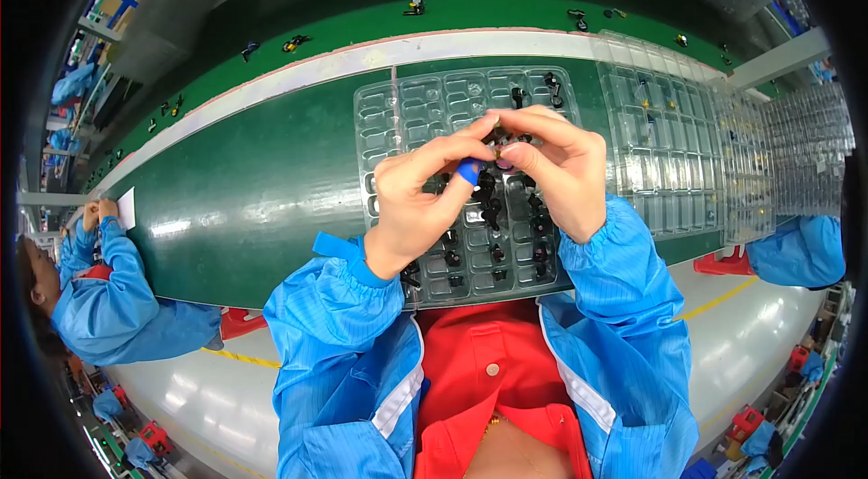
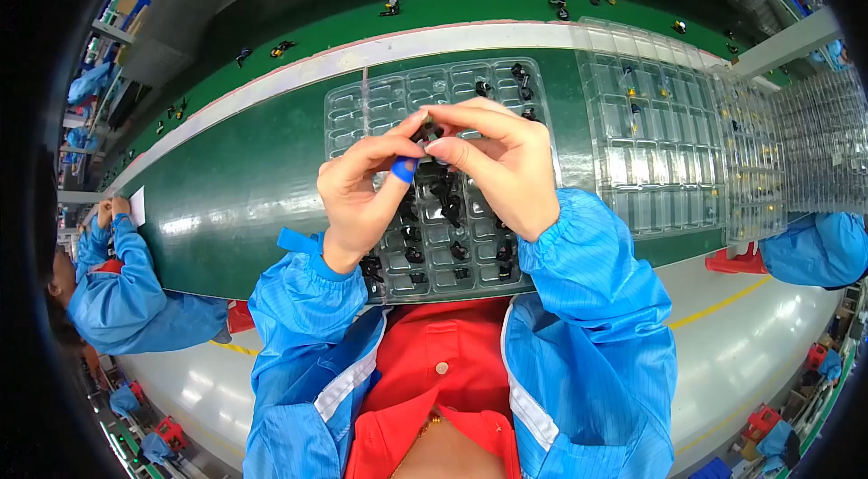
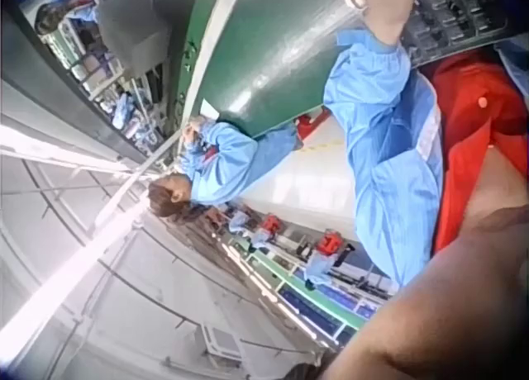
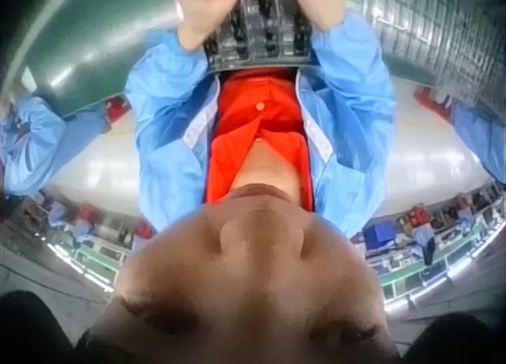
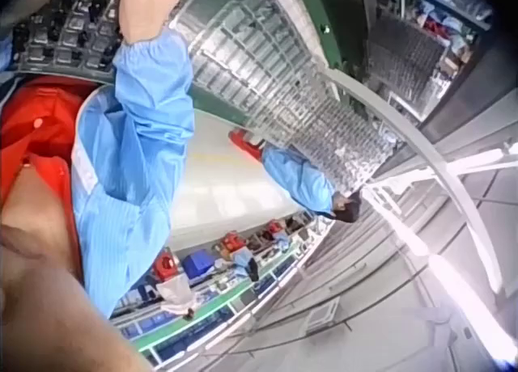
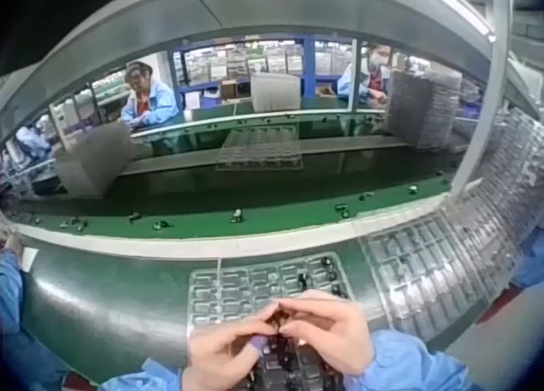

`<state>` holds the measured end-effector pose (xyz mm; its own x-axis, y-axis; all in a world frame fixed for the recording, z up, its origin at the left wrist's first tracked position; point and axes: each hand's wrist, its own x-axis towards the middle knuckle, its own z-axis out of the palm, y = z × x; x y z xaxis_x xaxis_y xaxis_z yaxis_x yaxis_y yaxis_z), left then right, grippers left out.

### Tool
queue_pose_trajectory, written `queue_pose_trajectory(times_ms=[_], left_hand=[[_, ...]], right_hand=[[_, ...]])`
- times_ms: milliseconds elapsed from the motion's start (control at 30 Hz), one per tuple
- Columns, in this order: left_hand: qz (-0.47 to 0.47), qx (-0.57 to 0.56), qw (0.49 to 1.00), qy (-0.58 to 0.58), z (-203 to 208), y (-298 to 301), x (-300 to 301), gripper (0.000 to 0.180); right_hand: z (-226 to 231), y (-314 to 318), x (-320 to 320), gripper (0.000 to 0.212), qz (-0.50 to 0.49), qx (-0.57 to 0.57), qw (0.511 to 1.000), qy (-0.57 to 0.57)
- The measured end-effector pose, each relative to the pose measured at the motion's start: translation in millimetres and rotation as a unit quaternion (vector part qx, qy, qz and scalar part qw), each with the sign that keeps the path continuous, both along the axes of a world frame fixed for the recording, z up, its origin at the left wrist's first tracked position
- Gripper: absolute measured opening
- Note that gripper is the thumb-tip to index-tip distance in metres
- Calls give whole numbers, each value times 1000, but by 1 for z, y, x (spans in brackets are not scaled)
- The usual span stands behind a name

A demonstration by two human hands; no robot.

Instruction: The person places small blue and black electronic components into a grid tray by hand.

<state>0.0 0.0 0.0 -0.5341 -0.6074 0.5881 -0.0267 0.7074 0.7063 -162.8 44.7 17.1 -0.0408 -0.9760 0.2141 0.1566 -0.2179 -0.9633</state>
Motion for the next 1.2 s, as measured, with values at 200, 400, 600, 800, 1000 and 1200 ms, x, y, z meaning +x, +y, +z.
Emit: queue_pose_trajectory(times_ms=[200,400,600,800,1000,1200], left_hand=[[-70,416,888,182,15,7,-8,27],[-156,466,856,162,0,-1,-8,26],[-186,488,840,145,1,-4,-6,22],[-179,509,835,108,2,-6,-4,24],[-177,531,822,108,1,-7,-3,26],[-232,628,728,148,-1,-6,-2,26]], right_hand=[[10,7,-3,38,-118,-126,954,247],[8,7,-4,38,-102,-130,949,270],[1,4,-10,34,-42,-93,978,183],[1,2,-14,26,73,49,993,-74],[0,1,-14,14,113,135,974,-144],[2,3,-5,8,23,36,999,-8]])
